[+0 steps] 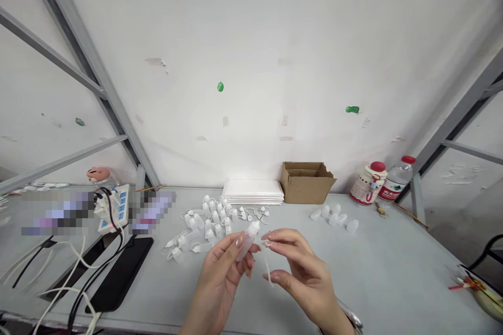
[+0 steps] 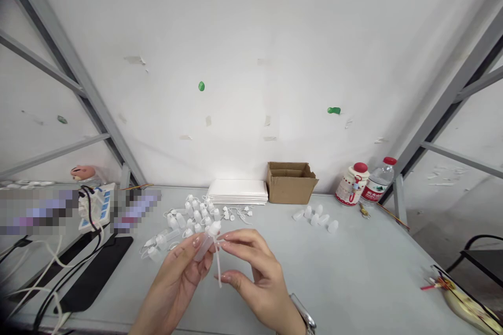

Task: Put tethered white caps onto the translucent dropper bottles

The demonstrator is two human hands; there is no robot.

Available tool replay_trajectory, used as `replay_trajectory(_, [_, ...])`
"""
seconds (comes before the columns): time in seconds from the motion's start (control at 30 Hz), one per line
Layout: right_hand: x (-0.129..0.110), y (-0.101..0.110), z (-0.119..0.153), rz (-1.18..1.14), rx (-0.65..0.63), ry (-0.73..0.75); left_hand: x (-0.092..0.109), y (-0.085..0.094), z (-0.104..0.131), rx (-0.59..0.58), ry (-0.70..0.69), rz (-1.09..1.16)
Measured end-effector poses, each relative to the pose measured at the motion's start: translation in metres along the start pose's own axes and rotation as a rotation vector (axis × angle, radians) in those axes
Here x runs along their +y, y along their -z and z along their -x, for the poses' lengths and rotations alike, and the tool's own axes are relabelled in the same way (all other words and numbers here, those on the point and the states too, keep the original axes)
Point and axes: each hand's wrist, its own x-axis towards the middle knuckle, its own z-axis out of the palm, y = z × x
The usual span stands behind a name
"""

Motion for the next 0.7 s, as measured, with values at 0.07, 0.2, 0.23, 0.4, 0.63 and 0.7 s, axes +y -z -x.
replay_trajectory(0.07, [-0.002,-0.003,-0.001,0.02,-0.004,0.055,-0.005,0.001,-0.003,-0.009,0.004,0.012])
replay_trajectory(0.2, [-0.007,-0.008,-0.005,0.122,-0.036,0.163,-0.009,-0.001,-0.003,-0.017,0.013,0.029])
replay_trajectory(0.23, [-0.008,-0.008,-0.006,0.126,-0.032,0.162,-0.009,-0.002,-0.003,-0.017,0.018,0.024])
replay_trajectory(0.4, [-0.01,-0.009,-0.012,-0.23,0.229,-0.046,-0.004,-0.011,0.005,-0.025,0.027,-0.083])
replay_trajectory(0.63, [-0.018,-0.011,-0.019,-0.692,0.442,-0.459,0.002,-0.023,0.021,0.003,0.026,-0.1])
replay_trajectory(0.7, [-0.019,-0.012,-0.019,-0.747,0.458,-0.5,0.002,-0.023,0.021,0.001,0.034,-0.096])
